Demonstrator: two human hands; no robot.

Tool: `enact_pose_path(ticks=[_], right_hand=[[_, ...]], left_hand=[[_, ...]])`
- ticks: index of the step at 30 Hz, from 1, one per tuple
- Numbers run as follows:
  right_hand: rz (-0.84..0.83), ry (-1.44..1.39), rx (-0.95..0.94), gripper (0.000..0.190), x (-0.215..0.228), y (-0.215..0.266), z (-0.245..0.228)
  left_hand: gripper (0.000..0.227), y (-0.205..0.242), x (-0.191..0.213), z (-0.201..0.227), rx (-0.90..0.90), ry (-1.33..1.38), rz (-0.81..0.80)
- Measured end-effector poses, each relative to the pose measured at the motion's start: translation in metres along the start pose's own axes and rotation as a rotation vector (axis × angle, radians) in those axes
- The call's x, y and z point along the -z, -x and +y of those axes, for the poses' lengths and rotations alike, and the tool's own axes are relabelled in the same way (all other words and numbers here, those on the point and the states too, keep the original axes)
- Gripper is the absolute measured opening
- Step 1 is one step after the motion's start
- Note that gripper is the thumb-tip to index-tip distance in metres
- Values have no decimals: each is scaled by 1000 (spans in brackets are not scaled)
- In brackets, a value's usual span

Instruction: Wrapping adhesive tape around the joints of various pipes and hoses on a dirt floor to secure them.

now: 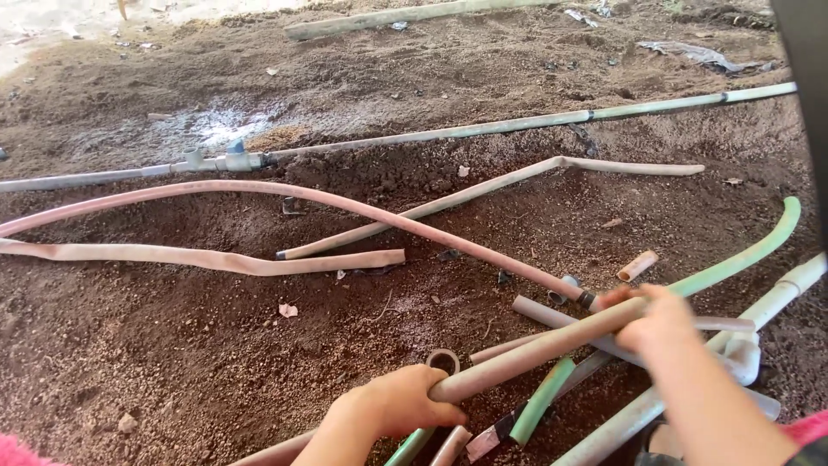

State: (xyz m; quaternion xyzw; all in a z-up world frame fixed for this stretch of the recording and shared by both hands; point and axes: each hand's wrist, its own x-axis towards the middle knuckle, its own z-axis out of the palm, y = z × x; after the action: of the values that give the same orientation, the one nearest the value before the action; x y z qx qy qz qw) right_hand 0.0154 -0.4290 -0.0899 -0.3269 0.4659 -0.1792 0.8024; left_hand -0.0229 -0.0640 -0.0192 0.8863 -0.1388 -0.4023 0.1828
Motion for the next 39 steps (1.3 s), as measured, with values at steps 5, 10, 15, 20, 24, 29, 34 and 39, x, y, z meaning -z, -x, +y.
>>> enact_pose_path(ticks=[5, 10, 15, 20, 24, 29, 34, 39], right_hand=[[198, -256, -56, 32, 22, -11, -71], [381, -127, 3, 18, 48, -138, -78], [253, 270, 219, 27, 25, -146, -79], [289, 453, 266, 15, 17, -114, -55], [344, 329, 198, 21, 16, -118, -46], [283, 303, 227, 18, 12, -115, -48], [46, -81, 254, 9, 4, -58, -42], [-105, -279, 151, 20, -14, 19, -20]], left_hand=[[18, -28, -7, -22, -53, 292, -378], [40, -31, -33, -12, 14, -96, 6], [26, -44, -43, -17, 68, -180, 339], [30, -41, -40, -18, 106, -157, 432], [35, -38, -37, -19, 89, -163, 439], [29, -42, -34, -26, 48, -179, 311], [35, -31, -25, -24, 46, -131, 256], [30, -33, -23, -20, 45, -142, 276]])
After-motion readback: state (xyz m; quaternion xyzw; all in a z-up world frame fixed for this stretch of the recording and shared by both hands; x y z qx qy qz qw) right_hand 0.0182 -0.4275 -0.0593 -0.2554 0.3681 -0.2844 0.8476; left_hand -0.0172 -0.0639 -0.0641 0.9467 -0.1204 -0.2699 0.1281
